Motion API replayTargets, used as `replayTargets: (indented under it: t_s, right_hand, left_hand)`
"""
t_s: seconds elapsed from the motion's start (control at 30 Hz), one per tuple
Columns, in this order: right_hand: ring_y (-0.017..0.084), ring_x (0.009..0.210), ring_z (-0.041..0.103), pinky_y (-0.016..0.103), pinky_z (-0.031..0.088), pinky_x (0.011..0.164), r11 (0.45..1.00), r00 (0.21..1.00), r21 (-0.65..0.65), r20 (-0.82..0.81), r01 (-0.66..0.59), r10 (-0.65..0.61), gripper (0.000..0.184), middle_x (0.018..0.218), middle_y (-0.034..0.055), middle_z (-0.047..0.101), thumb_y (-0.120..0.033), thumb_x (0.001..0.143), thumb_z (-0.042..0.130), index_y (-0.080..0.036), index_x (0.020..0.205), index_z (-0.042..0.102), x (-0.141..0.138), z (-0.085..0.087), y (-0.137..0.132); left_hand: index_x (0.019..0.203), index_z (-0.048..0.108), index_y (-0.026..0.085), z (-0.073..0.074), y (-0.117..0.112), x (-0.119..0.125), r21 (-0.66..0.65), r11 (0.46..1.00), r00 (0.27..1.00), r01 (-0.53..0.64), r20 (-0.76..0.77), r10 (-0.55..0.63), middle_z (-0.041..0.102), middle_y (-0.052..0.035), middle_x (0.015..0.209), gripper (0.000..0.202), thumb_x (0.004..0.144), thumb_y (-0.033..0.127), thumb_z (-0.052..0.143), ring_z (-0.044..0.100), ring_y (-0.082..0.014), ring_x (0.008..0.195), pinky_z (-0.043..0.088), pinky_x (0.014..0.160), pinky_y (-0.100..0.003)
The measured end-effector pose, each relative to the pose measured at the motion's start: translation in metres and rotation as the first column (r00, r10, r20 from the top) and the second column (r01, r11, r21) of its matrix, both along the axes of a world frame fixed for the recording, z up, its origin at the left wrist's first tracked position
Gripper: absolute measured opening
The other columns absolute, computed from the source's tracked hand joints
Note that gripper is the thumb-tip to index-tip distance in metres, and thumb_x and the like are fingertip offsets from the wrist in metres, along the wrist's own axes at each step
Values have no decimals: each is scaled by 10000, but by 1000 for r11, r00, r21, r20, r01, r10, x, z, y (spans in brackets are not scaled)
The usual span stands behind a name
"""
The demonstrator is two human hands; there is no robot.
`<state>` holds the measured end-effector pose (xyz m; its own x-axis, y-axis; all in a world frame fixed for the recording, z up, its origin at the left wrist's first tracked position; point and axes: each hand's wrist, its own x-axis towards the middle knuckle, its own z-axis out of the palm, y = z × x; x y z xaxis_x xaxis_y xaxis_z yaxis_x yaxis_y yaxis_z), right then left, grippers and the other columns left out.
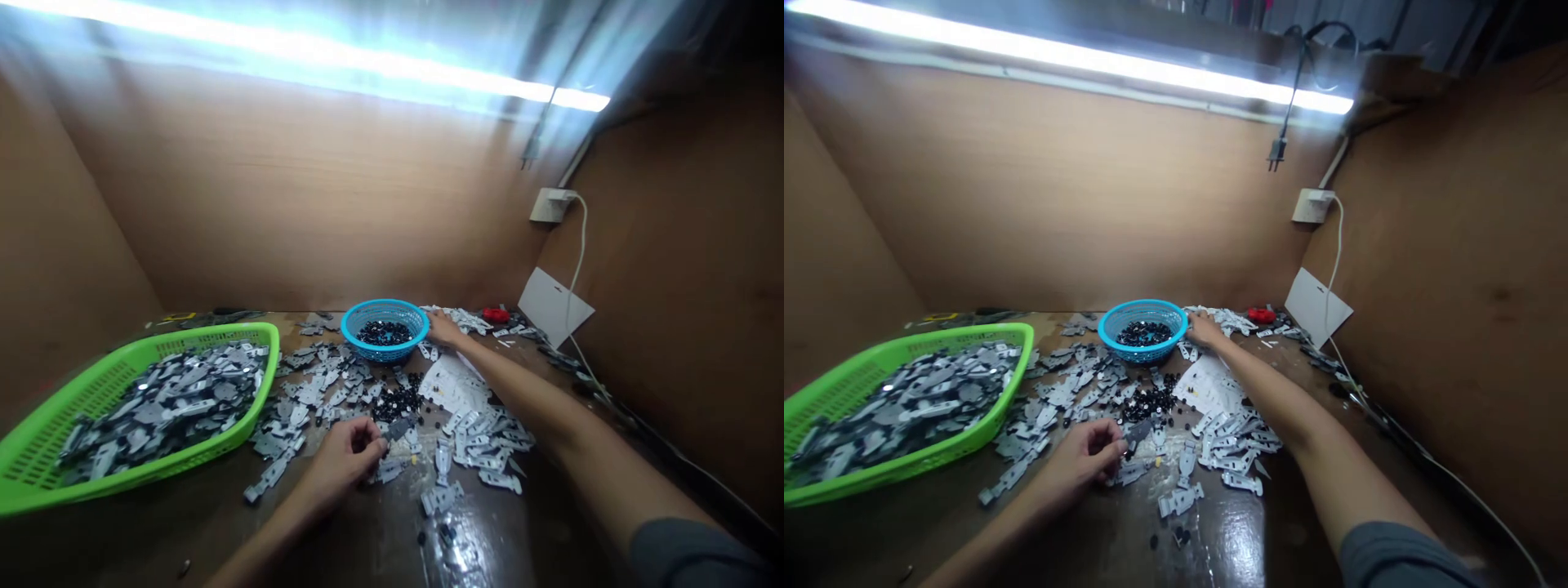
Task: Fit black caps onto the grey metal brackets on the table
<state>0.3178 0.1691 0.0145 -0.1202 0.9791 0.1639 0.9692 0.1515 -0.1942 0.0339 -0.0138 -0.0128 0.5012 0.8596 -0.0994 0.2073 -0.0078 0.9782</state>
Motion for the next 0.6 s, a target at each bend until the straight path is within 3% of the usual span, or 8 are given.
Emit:
replayTargets:
  t_s: [0.1,0.23,0.47,0.6]
  right_hand:
    - [243,995,488,302,360,839,1000,1000,13,7,-24,24,335,1114,113,538,-311,785,513,-166,1082,568,7,-8,-10]
    - [195,873,541,253,380,778,992,992,-8,10,-124,124,172,961,72,600,-236,755,537,-180,861,660,24,-6,-47]
    - [171,835,581,243,412,756,965,963,-2,-53,-264,263,165,903,43,643,-204,747,544,-194,851,671,38,3,-131]
    - [160,834,599,243,429,763,960,947,29,-156,-280,281,179,884,25,667,-187,770,510,-193,864,663,36,9,-160]
  left_hand:
    - [720,485,162,-1,1,0,-2,1000,1000,13,-15,-13,483,39,563,224,757,381,516,444,-77,489,341,465,-182]
    - [709,490,162,-2,0,1,21,1000,1000,16,-18,-16,499,35,570,227,748,382,527,460,-81,498,339,467,-185]
    - [711,492,161,2,-2,2,24,999,999,41,-6,-41,511,35,562,216,753,371,524,461,-79,495,355,473,-185]
    - [700,474,161,7,-4,4,-36,999,1000,6,-18,-6,509,32,551,242,751,391,528,465,-82,478,367,455,-188]
